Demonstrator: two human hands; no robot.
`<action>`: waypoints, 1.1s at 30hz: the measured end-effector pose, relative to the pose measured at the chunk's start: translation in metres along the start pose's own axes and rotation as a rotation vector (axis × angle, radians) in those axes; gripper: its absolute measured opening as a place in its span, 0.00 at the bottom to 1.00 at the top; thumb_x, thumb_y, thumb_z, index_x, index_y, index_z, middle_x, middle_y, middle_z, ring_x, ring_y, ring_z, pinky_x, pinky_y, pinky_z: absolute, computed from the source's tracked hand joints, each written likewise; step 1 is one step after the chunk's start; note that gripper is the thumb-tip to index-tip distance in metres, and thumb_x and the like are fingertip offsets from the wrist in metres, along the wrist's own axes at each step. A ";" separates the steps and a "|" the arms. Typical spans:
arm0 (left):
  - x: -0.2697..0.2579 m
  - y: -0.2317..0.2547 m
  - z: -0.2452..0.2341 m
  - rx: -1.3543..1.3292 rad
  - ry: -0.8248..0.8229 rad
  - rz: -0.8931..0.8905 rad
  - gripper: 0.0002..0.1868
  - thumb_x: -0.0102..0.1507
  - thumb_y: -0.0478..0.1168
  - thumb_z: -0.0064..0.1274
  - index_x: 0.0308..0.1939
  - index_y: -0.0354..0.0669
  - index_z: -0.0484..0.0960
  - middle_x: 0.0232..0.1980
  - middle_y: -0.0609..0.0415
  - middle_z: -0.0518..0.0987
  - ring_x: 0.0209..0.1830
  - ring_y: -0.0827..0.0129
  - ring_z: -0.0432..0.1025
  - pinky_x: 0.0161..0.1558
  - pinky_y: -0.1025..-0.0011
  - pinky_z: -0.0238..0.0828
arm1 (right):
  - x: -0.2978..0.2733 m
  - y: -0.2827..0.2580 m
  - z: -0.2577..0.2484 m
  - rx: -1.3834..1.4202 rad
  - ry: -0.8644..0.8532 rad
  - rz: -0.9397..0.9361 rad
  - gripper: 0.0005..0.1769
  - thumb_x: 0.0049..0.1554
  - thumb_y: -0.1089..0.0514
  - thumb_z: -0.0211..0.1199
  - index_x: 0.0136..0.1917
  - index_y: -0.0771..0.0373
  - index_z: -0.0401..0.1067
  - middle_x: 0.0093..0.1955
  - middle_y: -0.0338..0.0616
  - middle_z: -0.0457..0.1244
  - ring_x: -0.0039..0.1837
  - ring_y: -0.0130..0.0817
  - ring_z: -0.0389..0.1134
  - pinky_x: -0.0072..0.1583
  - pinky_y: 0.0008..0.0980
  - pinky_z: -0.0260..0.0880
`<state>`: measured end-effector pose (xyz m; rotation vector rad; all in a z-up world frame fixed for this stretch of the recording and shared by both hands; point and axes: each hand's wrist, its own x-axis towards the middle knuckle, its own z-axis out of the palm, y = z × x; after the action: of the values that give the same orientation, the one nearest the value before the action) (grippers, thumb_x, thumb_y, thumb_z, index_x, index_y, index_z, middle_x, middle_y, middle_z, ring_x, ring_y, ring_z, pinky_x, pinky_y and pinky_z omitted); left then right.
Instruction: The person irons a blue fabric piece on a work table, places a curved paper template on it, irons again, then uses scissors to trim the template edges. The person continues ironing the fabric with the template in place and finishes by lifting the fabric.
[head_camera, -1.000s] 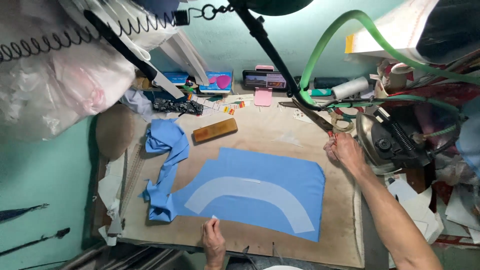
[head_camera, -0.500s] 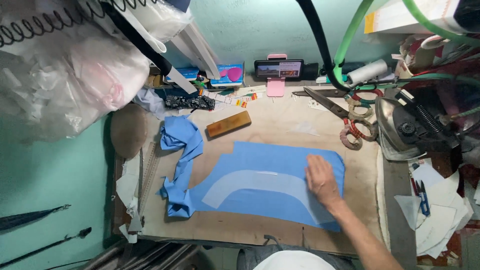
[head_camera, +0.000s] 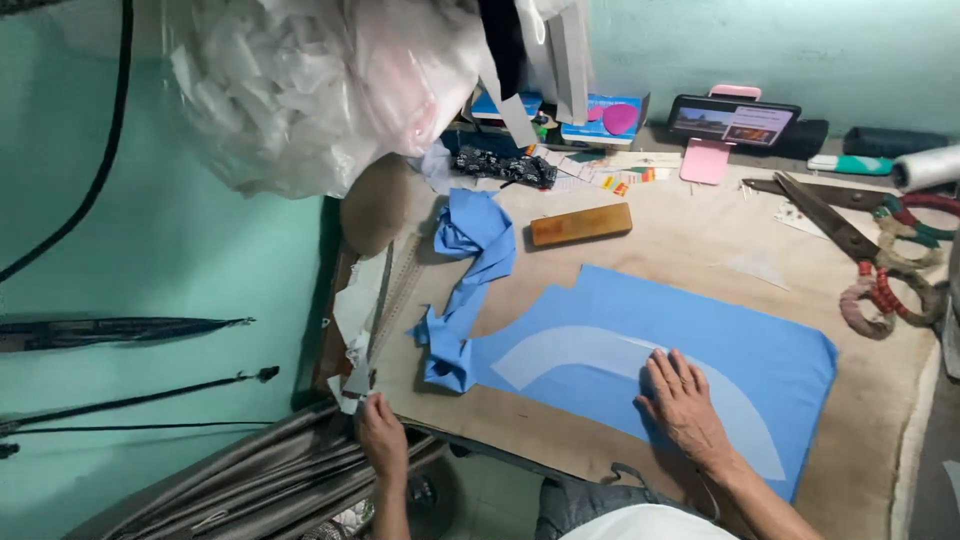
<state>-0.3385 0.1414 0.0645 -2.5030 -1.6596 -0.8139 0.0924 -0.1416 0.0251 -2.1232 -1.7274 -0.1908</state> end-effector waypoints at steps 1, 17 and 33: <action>0.012 -0.014 0.003 0.064 -0.049 -0.046 0.09 0.71 0.38 0.47 0.48 0.37 0.79 0.40 0.45 0.80 0.38 0.54 0.75 0.40 0.63 0.71 | -0.004 0.001 -0.001 -0.015 -0.006 -0.002 0.37 0.57 0.45 0.60 0.73 0.68 0.58 0.78 0.54 0.53 0.79 0.55 0.54 0.73 0.52 0.55; -0.044 0.299 0.089 -0.339 -0.374 0.788 0.24 0.69 0.32 0.37 0.71 0.37 0.66 0.74 0.39 0.64 0.75 0.47 0.58 0.69 0.49 0.57 | -0.002 0.004 0.000 -0.073 -0.124 0.034 0.46 0.60 0.34 0.56 0.79 0.64 0.50 0.81 0.51 0.47 0.81 0.54 0.46 0.77 0.54 0.47; -0.047 0.329 0.132 -0.377 -0.329 0.872 0.25 0.69 0.46 0.48 0.67 0.37 0.72 0.72 0.38 0.68 0.73 0.43 0.61 0.63 0.49 0.59 | -0.001 0.006 0.006 -0.030 0.004 0.144 0.44 0.57 0.35 0.56 0.77 0.61 0.56 0.80 0.50 0.51 0.80 0.53 0.48 0.77 0.51 0.45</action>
<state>-0.0137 -0.0005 0.0135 -3.2801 -0.2907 -0.6493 0.0969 -0.1410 0.0185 -2.2563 -1.5711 -0.1806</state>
